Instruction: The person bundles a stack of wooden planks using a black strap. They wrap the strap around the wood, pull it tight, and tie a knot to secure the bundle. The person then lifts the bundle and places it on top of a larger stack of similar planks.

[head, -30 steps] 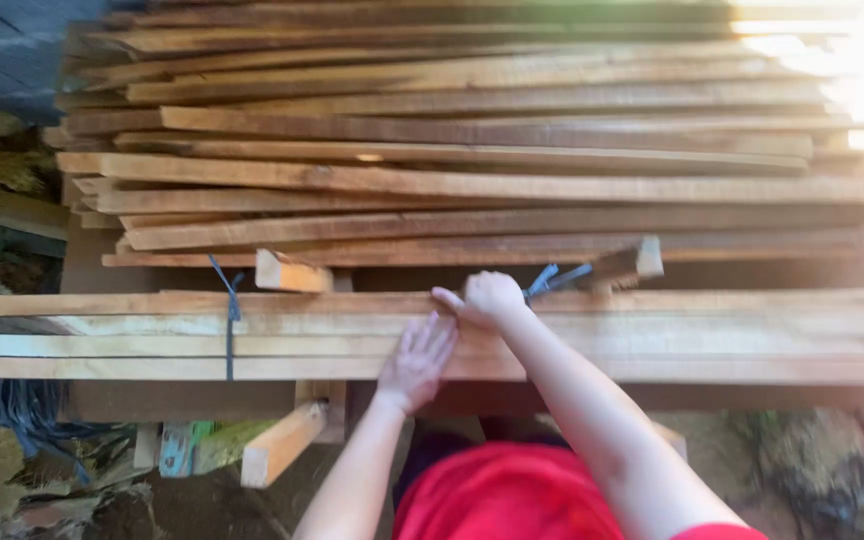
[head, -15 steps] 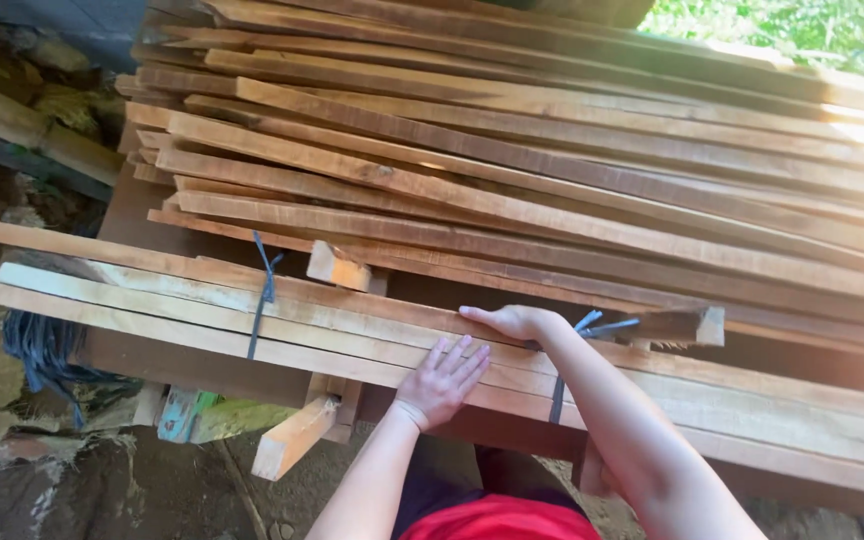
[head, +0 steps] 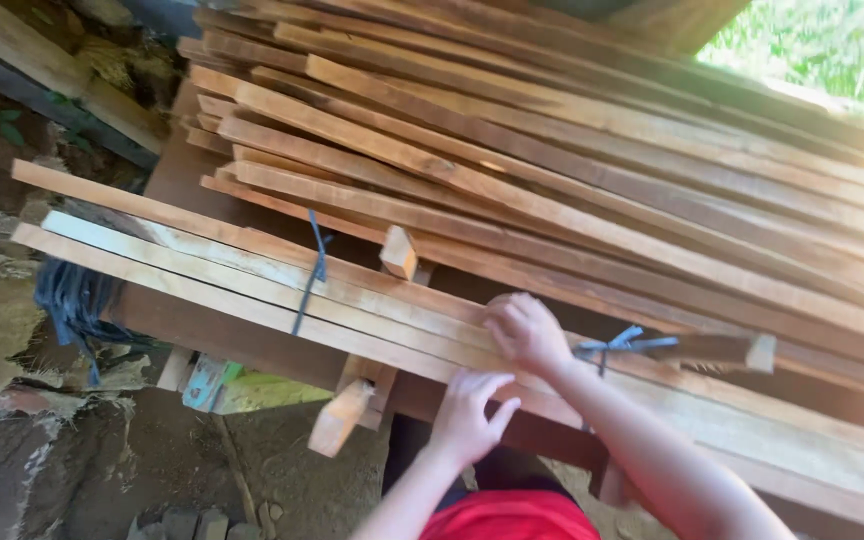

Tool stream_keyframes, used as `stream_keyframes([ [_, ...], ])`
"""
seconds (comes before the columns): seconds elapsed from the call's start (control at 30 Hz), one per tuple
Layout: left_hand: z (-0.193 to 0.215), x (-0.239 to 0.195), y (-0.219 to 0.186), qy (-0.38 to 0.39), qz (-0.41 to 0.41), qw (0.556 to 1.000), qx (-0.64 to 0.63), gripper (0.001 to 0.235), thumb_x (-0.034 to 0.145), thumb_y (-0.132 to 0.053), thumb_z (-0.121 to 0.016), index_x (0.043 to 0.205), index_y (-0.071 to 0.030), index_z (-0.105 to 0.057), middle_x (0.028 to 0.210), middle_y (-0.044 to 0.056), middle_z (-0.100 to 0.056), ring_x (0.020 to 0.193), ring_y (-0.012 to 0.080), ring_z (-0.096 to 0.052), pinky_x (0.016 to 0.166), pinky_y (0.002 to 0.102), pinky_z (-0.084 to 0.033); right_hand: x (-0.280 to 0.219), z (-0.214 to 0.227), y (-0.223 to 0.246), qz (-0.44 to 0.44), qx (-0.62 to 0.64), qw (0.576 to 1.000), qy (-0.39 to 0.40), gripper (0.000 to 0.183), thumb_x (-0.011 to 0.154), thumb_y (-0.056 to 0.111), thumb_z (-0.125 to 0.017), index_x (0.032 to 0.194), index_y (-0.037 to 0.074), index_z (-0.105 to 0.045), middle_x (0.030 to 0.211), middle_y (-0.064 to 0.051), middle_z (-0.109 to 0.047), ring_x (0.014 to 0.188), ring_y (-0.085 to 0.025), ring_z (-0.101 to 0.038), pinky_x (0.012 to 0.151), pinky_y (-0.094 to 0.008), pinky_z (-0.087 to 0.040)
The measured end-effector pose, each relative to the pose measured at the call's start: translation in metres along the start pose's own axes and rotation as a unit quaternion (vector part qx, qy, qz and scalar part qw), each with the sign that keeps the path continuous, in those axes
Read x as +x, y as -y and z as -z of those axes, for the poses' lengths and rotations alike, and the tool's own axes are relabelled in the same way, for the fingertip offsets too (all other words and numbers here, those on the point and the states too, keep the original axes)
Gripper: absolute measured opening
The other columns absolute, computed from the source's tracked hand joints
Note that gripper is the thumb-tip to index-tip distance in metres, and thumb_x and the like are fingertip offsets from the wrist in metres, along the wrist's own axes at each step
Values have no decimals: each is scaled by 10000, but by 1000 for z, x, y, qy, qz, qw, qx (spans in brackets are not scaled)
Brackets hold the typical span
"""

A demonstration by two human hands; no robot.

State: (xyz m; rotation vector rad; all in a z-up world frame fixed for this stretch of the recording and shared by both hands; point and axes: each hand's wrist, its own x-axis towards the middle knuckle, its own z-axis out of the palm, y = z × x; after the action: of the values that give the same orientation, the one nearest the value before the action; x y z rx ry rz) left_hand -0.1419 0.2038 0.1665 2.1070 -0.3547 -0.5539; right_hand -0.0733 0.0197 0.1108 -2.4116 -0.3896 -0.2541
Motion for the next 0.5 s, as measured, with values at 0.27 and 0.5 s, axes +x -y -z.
stream_keyframes([
  [0.27,175,-51,12,-355,-93,924,-110,282,975,-91,-645,1252,-36,-649,1229,141,-708,1182,271,-693,1083,374,-531,106,-130,120,94,10,994,60,639,915,450,-667,1331,-27,-575,1242,-224,-664,1150,-371,-646,964,-420,-528],
  [0.5,203,38,185,-419,427,739,-312,904,1011,-419,-626,1573,32,-81,1641,229,-158,1508,326,-226,1213,457,-219,224,-188,155,-249,-57,913,317,891,840,802,-488,1194,2,-658,1162,-193,-718,1100,-346,-712,930,-444,-576],
])
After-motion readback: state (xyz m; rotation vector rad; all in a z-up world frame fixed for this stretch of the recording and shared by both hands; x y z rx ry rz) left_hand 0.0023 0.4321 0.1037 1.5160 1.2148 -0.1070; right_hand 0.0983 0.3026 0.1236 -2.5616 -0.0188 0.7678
